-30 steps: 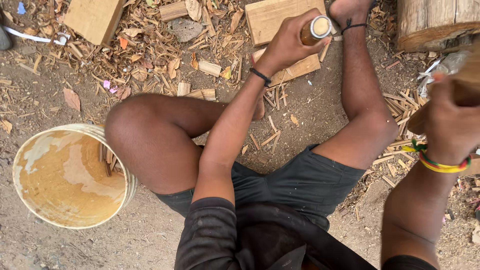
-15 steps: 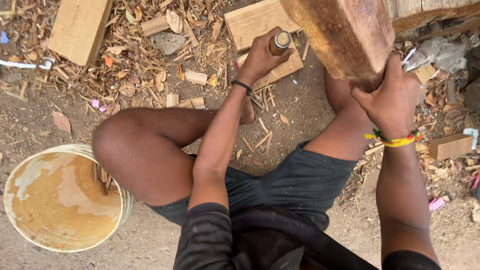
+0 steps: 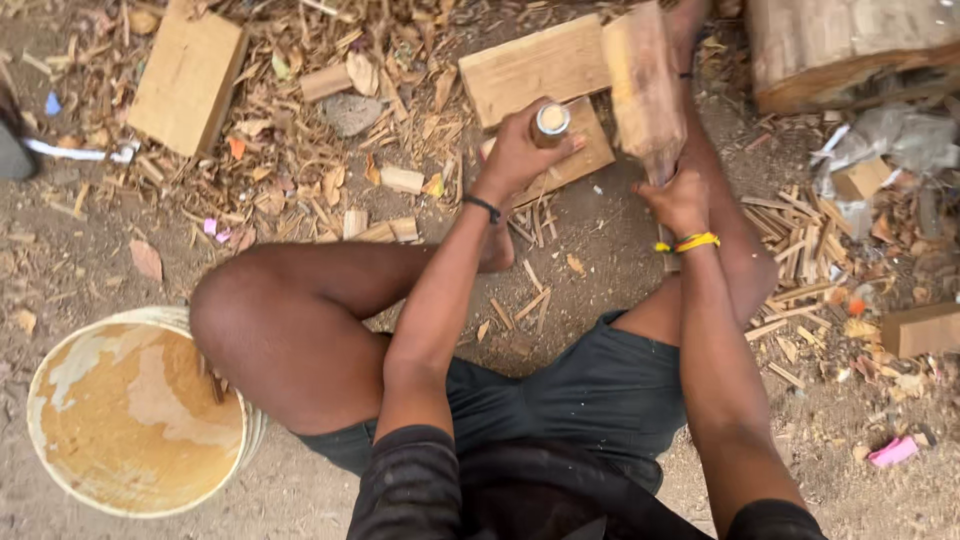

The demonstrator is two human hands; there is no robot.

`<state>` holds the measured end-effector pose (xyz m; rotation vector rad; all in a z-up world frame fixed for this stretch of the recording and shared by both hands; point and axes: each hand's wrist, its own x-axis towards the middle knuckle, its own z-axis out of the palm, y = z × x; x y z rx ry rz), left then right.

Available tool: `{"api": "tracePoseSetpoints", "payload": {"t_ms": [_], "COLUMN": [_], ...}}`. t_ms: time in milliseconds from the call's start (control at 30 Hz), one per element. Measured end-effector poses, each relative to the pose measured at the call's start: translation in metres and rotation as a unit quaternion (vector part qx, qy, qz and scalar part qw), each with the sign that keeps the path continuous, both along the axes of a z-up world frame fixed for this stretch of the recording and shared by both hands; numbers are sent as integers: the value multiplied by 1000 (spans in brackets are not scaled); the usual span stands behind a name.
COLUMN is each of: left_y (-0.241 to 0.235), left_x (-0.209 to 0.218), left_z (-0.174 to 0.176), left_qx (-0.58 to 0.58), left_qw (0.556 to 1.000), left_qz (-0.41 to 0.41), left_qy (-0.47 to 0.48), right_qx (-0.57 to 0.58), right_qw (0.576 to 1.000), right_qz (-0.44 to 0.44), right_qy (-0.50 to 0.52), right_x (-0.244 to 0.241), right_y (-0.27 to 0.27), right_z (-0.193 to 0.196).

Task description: The person sits on the ground and uses a wooden mallet to strike a cylindrical tool, splitting small pieces of wood into thin slats. The person repeatedly picks up wood pieces, positions them, and strikes them to produce uniform strips.

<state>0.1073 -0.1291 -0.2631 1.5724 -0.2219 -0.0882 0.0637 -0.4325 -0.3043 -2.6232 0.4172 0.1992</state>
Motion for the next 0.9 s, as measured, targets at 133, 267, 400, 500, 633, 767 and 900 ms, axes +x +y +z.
{"api": "tracePoseSetpoints", "payload": {"t_ms": [133,267,400,500,633,767,900], "left_y": [8,28,46,58,68,76,73], "left_x": [1,10,11,-5,-10,-8,-6], "left_z": [24,49,72,94,114,116,117], "left_qx": [-31,-83,-140,-93,-1,5,20], "left_qw": [998,979,964,964,956,948,950], "left_qz": [24,76,141,163,180,177,156], "left_qy": [-55,-168,-177,-191,-232,-264,-270], "right_qx": [7,-54,-187,-164,-199,-190,-160], "right_qw": [1000,997,949,922,885,872,928], "right_qz": [-4,-17,163,313,400,419,275], "right_qy": [0,-54,-197,-159,-128,-166,-195], "right_x": [20,22,52,73,84,54,30], "right_y": [-6,15,63,93,113,88,72], "right_z": [-62,-60,-16,-6,-51,-95,-66]}}
